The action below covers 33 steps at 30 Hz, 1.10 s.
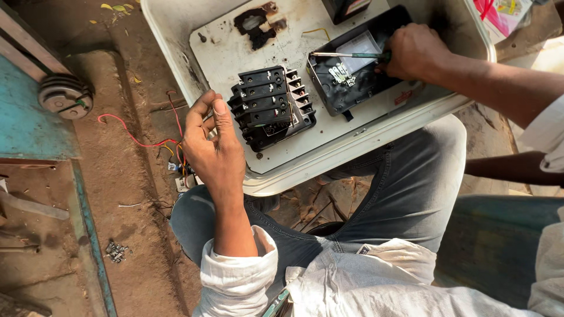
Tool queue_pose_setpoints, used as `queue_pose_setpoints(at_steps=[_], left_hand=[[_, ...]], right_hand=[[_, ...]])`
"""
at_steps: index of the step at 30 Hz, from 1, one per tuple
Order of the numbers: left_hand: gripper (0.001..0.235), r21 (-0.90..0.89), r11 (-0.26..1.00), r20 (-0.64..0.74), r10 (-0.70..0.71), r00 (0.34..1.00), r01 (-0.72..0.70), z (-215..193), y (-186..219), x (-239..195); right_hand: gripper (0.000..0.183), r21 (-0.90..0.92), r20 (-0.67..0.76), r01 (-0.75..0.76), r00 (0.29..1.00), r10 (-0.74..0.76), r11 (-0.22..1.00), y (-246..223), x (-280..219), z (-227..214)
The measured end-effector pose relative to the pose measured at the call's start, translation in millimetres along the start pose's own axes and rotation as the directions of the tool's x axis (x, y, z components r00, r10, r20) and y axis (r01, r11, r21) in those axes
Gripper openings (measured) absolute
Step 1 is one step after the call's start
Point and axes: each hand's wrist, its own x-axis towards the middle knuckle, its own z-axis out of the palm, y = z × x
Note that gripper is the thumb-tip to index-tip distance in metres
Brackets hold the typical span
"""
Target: The person sits on the ground and uses a screwdriver to disassemble and reassemble a black electrical component, likely a contactor, resting on a white plastic container. They remove screws, adjust internal parts, and tighten connections.
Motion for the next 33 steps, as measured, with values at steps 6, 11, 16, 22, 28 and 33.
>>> queue_pose_setpoints(at_steps=[6,11,16,22,28,33], left_hand=[[0.038,0.002,1.0,0.003,0.023,1.0,-0.023,1,2,2],[0.035,0.083,0.99,0.032,0.111,0.993,-0.114,-5,5,-1],[0.026,0.028,0.969,0.124,0.239,0.963,-0.244,5,15,-18],[0.026,-0.122,0.974,0.399,0.225,0.889,-0.192,11,31,-35],[0.022,0.011,0.975,0.413,0.197,0.889,-0.221,-4,-26,-12],[0.029,-0.01,1.0,0.473,0.019,0.881,-0.016,-24,-88,27]], right_hand=[[0.039,0.036,-0.018,0.1,0.995,-0.099,0.994,-3,-12,-15],[0.047,0.033,0.063,0.017,0.998,-0.019,0.999,-9,-28,-68],[0.056,0.526,-0.448,0.36,0.887,-0.108,0.771,-44,-79,-131],[0.041,0.932,-0.29,0.279,0.957,0.011,0.232,-156,-126,-159],[0.036,0.907,-0.386,0.39,0.921,-0.058,0.158,-208,-126,-149],[0.037,0.934,-0.276,0.313,0.938,-0.208,0.173,-214,-112,-143]])
